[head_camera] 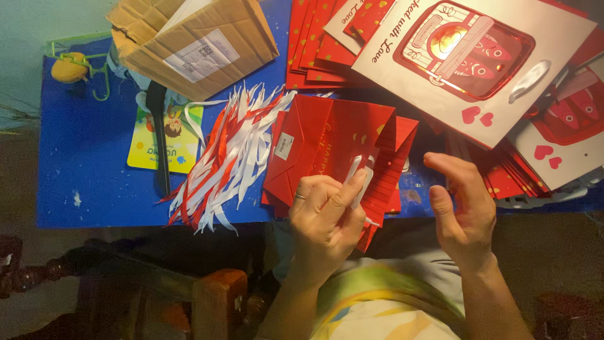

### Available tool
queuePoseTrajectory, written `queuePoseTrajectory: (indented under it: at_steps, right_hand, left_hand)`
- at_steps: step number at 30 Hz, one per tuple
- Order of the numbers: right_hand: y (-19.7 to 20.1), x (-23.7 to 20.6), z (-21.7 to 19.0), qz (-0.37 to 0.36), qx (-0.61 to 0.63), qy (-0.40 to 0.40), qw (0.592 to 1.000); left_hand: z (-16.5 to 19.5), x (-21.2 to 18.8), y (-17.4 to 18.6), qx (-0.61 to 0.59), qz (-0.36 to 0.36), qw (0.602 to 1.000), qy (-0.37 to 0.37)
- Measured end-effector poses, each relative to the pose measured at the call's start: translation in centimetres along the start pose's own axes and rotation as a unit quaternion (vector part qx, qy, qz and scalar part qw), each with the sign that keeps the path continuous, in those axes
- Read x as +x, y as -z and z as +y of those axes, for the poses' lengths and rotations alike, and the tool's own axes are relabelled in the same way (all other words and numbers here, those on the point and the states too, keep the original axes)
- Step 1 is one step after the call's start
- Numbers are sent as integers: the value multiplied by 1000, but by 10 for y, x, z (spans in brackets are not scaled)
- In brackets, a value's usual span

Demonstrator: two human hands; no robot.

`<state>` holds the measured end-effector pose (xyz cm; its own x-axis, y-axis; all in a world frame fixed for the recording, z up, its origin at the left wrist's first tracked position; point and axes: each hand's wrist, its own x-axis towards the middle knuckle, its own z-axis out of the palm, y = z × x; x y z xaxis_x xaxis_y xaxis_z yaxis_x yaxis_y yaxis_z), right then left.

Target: The person assembles red Valentine's Day gift bags by threading red and white ribbons through the handle slots and tying them. The person handles multiple bags and ribbons on a blue table, stacking completed bags to the side.

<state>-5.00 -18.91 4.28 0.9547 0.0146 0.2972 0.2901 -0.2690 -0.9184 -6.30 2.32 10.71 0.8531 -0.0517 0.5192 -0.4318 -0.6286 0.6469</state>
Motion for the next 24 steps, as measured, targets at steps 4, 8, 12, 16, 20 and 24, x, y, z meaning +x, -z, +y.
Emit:
queuePoseTrajectory:
  at_steps: [4,8,12,16,20,24]
  right_hand:
    - [-8,-5,13,-37,141,-81,986]
    - [-20,-12,26,-83,288,-115,947]
    - [-24,-10,41,-43,327,-209,921]
    - [-14,-7,48,-51,362,-232,901]
    - [-13,-4,47,-81,287,-264,917]
    - [-11,-9,45,-72,173,-308,933]
  left_hand:
    - [1,-2,-6,-14,3,1000,1]
    - [2,-4,-21,-53,-42,998,2]
    - [4,-6,-33,-83,-96,992,-6]
    - [0,-9,-35,-151,-119,981,26]
    - [-7,-11,-35,-200,-142,964,103]
    - [-10,-15,-34,-229,-83,964,105]
